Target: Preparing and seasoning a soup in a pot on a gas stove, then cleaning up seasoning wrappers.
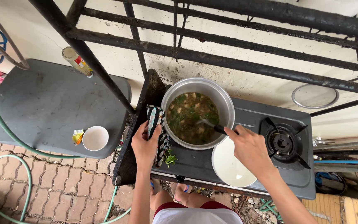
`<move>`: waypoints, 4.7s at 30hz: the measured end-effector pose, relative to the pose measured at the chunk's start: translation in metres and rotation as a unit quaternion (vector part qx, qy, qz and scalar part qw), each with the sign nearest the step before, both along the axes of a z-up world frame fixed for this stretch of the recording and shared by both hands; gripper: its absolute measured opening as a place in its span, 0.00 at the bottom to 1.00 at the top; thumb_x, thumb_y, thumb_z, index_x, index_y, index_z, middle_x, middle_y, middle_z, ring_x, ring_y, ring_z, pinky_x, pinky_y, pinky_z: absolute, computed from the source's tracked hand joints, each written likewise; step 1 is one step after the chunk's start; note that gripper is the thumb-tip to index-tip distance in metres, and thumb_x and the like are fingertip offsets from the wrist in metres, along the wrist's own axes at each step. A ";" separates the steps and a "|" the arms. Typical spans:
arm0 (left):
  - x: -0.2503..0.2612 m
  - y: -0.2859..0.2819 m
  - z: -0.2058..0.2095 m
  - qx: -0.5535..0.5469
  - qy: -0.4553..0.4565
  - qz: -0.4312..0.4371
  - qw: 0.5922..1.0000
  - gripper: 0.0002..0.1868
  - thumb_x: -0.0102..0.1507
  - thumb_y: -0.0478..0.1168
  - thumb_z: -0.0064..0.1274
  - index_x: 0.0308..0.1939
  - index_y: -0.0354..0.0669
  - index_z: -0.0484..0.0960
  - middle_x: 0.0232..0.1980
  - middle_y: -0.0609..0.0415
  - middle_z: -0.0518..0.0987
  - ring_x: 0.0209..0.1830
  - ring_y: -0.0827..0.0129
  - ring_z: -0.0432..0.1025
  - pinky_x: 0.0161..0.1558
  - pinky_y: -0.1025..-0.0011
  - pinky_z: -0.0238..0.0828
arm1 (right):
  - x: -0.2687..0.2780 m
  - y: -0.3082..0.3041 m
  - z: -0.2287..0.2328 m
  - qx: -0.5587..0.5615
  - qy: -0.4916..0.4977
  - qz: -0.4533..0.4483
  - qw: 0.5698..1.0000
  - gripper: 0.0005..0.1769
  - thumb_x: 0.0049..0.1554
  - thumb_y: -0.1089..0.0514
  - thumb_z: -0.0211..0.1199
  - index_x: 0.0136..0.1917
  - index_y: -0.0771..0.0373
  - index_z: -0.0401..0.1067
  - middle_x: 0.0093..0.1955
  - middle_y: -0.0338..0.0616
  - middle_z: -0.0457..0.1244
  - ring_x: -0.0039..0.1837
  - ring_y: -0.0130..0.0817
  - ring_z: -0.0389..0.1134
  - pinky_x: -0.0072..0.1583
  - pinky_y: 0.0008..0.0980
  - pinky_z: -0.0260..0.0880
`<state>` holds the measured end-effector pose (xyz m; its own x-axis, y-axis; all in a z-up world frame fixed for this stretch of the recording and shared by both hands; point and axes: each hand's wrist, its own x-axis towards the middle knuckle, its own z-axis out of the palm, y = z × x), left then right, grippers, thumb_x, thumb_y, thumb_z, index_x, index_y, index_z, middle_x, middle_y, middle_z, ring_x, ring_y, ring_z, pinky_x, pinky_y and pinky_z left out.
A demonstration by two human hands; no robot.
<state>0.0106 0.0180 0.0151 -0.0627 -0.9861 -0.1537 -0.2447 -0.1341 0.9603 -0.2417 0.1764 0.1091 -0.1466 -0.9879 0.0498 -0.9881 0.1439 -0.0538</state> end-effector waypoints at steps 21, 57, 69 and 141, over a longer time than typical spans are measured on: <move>0.003 0.000 -0.057 0.258 0.395 0.043 0.881 0.14 0.67 0.44 0.50 0.52 0.43 0.82 0.42 0.65 0.82 0.38 0.81 0.73 0.41 0.76 0.71 | -0.010 -0.034 -0.028 -0.079 0.000 -0.042 0.996 0.26 0.47 0.71 0.65 0.59 0.61 0.78 0.41 0.45 0.67 0.43 0.41 0.73 0.39 0.41 0.73; -0.016 0.009 -0.046 0.008 0.334 0.018 0.942 0.16 0.67 0.35 0.53 0.59 0.42 0.72 0.46 0.61 0.81 0.42 0.83 0.72 0.43 0.82 0.71 | 0.014 -0.053 -0.043 -0.089 -0.019 -0.085 0.992 0.17 0.53 0.67 0.65 0.57 0.63 0.78 0.39 0.52 0.66 0.38 0.52 0.72 0.37 0.46 0.73; -0.025 0.003 -0.037 0.004 0.232 0.077 0.970 0.15 0.60 0.32 0.67 0.49 0.35 0.83 0.39 0.58 0.85 0.36 0.81 0.74 0.40 0.81 0.70 | 0.021 -0.046 -0.034 -0.104 -0.045 0.012 0.994 0.18 0.52 0.66 0.66 0.58 0.62 0.77 0.39 0.50 0.66 0.36 0.47 0.72 0.35 0.43 0.72; -0.016 0.001 -0.012 -0.157 -0.096 0.046 0.982 0.15 0.53 0.38 0.66 0.41 0.31 0.86 0.33 0.46 0.85 0.28 0.66 0.81 0.35 0.71 0.77 | 0.025 0.086 -0.080 -0.234 -0.301 -0.302 0.874 0.11 0.60 0.62 0.66 0.54 0.67 0.71 0.31 0.43 0.65 0.29 0.23 0.59 0.32 0.26 0.56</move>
<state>-0.0052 0.0188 0.0030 0.0285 -0.9871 0.1577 -0.4250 0.1308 0.8957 -0.2169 0.2625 0.0293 -0.7733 -0.6132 0.1612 -0.5115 0.4531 -0.7301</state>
